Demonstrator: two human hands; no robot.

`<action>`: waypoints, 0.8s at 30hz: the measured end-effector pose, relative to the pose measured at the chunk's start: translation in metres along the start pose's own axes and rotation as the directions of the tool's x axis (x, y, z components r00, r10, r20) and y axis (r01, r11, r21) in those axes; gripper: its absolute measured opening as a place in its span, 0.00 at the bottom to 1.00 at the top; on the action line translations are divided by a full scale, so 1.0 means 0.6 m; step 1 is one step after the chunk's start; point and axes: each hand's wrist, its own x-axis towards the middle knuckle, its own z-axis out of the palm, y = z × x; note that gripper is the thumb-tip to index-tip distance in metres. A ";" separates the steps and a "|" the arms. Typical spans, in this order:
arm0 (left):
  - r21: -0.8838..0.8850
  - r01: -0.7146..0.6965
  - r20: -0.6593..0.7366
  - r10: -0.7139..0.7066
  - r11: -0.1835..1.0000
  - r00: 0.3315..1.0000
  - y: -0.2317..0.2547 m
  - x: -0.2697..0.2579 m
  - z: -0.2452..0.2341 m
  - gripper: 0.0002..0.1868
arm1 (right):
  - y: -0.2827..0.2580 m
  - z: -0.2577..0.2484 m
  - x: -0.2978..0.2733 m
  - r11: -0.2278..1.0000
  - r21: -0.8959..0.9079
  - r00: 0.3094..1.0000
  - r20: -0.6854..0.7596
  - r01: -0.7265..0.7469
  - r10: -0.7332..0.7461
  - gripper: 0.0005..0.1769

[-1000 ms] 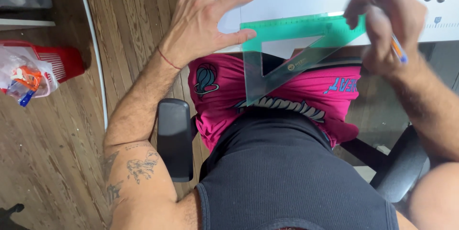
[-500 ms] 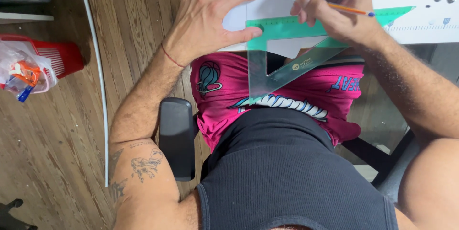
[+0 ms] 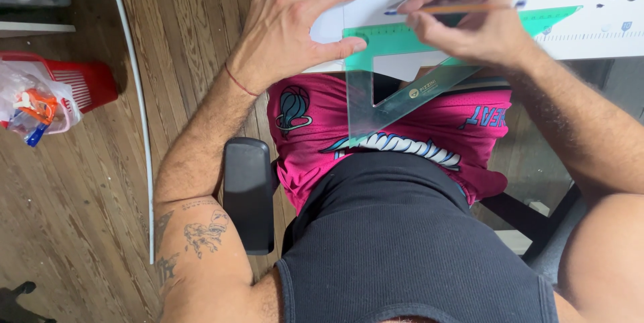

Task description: Marking measurements on a white sheet using a triangle ruler and pencil

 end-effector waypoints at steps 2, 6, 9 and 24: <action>-0.012 0.008 0.010 -0.008 1.000 1.000 0.001 -0.001 -0.002 0.30 | -0.014 0.005 0.006 0.975 -0.178 0.991 0.056 0.133 -0.125 0.05; -0.008 0.020 0.021 -0.020 1.000 1.000 0.003 -0.001 -0.002 0.30 | -0.003 0.007 0.006 0.946 -0.262 0.982 0.062 0.190 -0.180 0.07; -0.005 0.017 0.024 -0.017 1.000 1.000 0.003 -0.001 -0.004 0.30 | 0.000 0.007 0.006 0.947 -0.268 0.984 0.059 0.178 -0.168 0.08; -0.023 -0.002 0.011 0.002 1.000 1.000 0.000 -0.001 -0.003 0.29 | 0.008 -0.004 0.000 0.994 -0.098 0.999 0.014 0.046 -0.045 0.09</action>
